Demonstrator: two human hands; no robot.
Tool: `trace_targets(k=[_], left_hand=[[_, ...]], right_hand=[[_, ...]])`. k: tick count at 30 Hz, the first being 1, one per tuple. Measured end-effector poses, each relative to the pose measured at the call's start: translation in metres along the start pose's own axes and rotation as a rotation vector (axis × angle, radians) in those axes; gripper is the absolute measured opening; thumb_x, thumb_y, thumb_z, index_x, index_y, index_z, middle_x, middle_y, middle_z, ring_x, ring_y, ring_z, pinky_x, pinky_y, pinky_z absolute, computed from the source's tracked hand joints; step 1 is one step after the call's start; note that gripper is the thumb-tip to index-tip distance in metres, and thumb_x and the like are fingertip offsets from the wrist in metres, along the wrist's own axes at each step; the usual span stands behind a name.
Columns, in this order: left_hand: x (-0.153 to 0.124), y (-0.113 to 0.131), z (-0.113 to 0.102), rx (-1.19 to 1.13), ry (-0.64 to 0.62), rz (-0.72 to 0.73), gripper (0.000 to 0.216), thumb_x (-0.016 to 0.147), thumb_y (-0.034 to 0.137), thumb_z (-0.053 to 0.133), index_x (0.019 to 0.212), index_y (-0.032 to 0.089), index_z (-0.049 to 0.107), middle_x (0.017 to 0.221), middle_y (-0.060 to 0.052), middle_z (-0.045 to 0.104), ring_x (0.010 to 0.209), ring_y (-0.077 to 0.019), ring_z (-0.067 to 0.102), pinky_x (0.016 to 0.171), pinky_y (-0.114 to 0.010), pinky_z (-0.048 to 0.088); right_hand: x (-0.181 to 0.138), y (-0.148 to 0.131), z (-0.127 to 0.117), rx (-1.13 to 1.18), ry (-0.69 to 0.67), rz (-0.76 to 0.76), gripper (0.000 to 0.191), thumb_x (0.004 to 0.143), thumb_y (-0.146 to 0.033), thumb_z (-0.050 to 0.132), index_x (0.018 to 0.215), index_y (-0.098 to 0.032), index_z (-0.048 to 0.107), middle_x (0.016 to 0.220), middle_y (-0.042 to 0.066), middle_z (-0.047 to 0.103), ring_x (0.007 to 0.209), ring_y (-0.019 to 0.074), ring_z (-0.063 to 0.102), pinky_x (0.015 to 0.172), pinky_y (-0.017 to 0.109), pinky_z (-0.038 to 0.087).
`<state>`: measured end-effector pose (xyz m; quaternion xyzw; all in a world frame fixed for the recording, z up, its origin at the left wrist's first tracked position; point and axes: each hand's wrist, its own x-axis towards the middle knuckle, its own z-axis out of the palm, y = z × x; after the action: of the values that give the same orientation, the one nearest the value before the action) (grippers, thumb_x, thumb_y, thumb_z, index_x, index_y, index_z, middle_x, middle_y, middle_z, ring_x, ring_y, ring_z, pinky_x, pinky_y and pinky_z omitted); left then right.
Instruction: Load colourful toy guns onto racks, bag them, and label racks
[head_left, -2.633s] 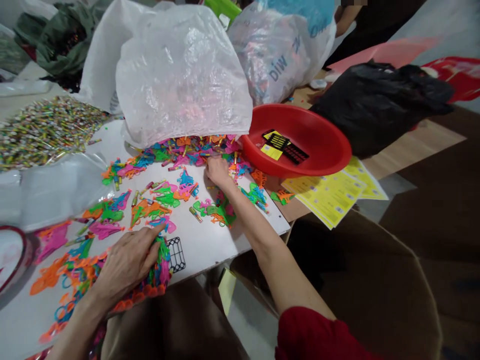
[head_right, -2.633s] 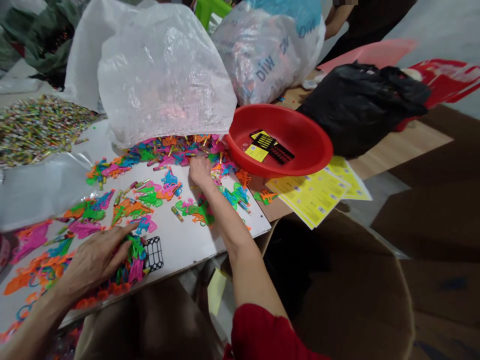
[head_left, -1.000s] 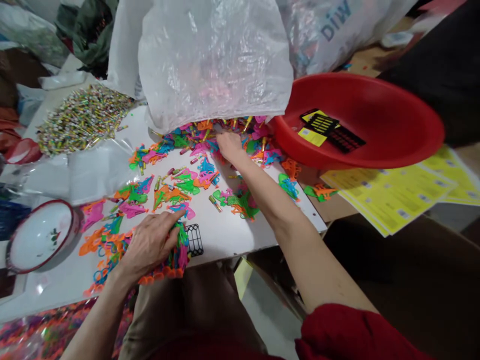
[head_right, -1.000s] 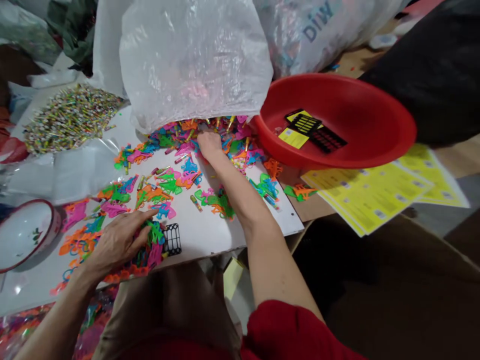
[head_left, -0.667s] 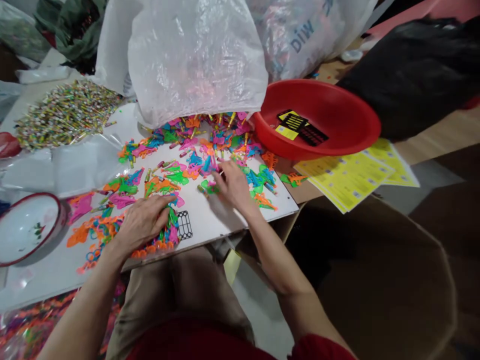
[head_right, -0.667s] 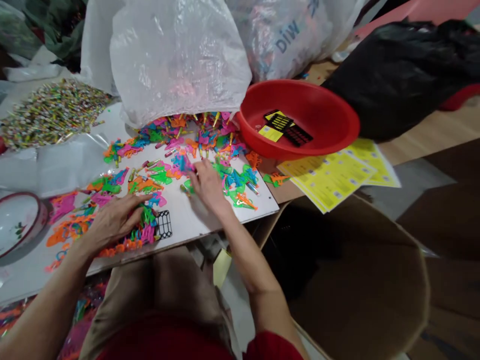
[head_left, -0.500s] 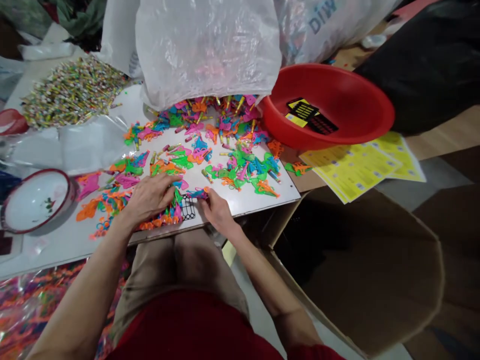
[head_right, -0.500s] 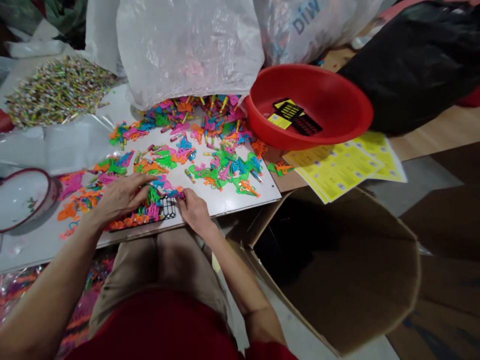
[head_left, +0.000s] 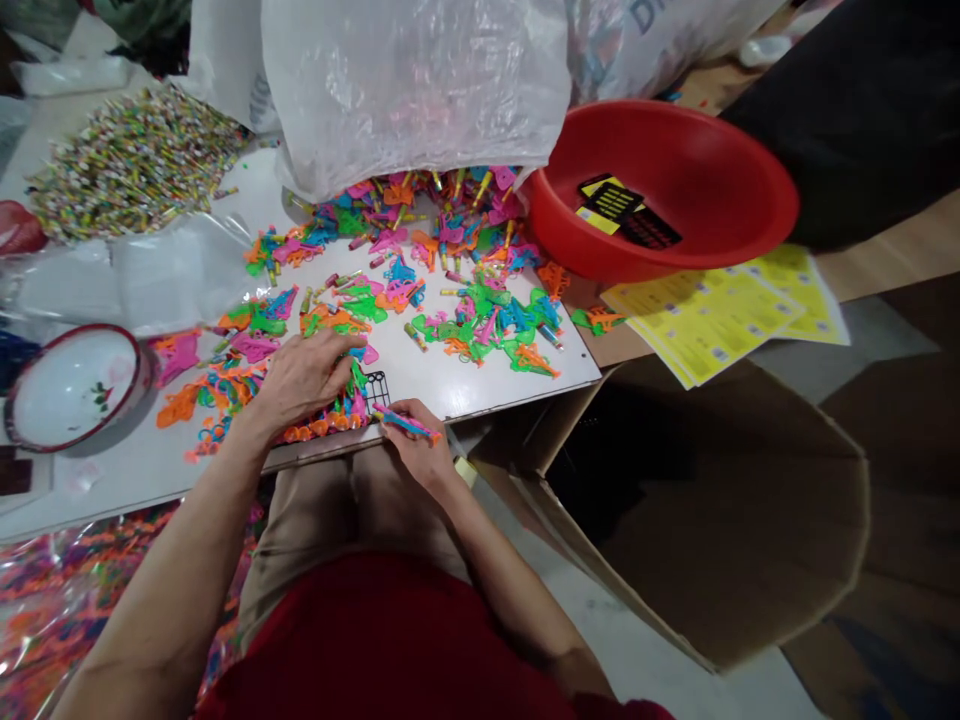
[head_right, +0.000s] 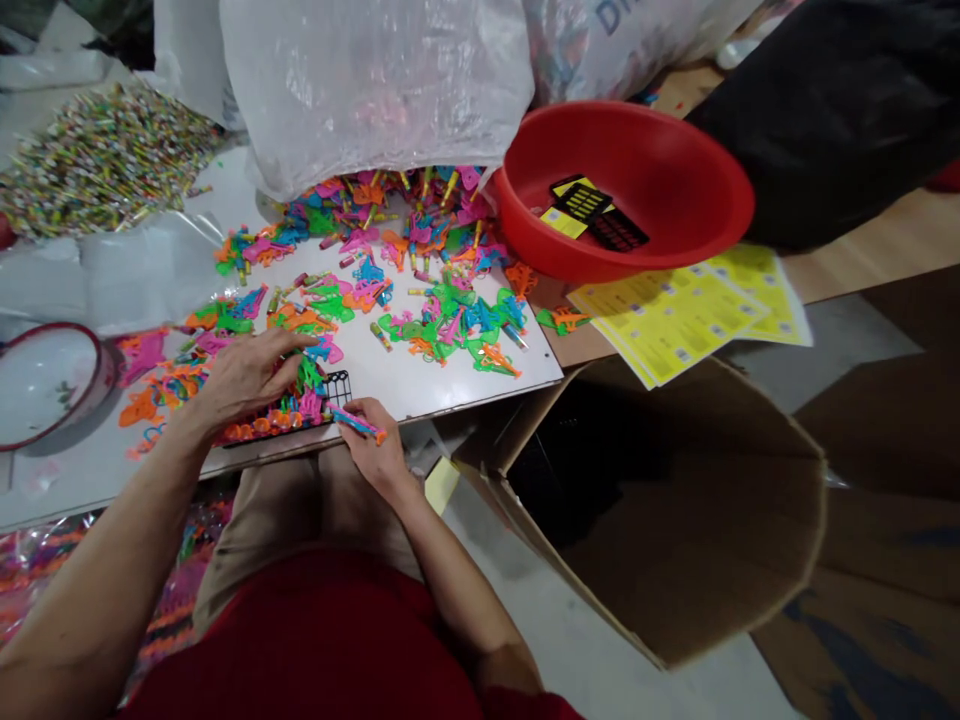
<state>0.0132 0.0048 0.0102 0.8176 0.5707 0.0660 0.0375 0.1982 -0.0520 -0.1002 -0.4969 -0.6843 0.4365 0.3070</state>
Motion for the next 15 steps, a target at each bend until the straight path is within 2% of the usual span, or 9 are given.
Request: trace_targets(k=[3,5,9,15], left_hand=[[0.0000,0.0013,0.0002,0.018,0.003,-0.016,0.037,0.092,0.027,0.036,0.117,0.021,0.062,0.105,-0.006,0.068,0.095,-0.0216,0.064,0.082,-0.035,0.046],[0.0000,0.0020,0.0001,0.026,0.003,-0.024,0.036,0.092,0.027,0.036,0.117,0.021,0.062,0.106,-0.006,0.068,0.097,-0.0223,0.064,0.082,-0.035,0.046],[0.0002,0.0024,-0.0002,0.023,-0.003,-0.020,0.037,0.092,0.026,0.036,0.118,0.021,0.062,0.108,-0.006,0.068,0.096,-0.0227,0.064,0.082,-0.036,0.046],[0.0002,0.0015,0.0008,0.023,0.011,-0.013,0.036,0.092,0.026,0.036,0.116,0.021,0.063,0.101,-0.006,0.069,0.094,-0.0232,0.064,0.082,-0.036,0.046]], right_hand=[[0.0014,0.0066,-0.0044,0.108,-0.046,-0.068,0.022,0.082,-0.022,0.059,0.105,-0.021,0.061,0.100,0.005,0.068,0.088,0.0169,0.065,0.077,0.028,0.053],[0.0031,0.0074,-0.0066,0.100,-0.055,-0.056,0.017,0.084,-0.025,0.059,0.100,-0.022,0.063,0.098,0.004,0.069,0.086,0.0169,0.065,0.077,0.028,0.053],[0.0047,0.0044,-0.0024,-0.098,-0.029,0.022,0.013,0.090,-0.031,0.054,0.092,-0.023,0.064,0.089,0.003,0.069,0.082,0.0178,0.066,0.075,0.030,0.054],[0.0044,0.0034,0.0013,-0.255,-0.094,-0.051,0.013,0.090,-0.033,0.058,0.092,-0.021,0.062,0.081,0.004,0.066,0.075,0.0181,0.065,0.068,0.028,0.051]])
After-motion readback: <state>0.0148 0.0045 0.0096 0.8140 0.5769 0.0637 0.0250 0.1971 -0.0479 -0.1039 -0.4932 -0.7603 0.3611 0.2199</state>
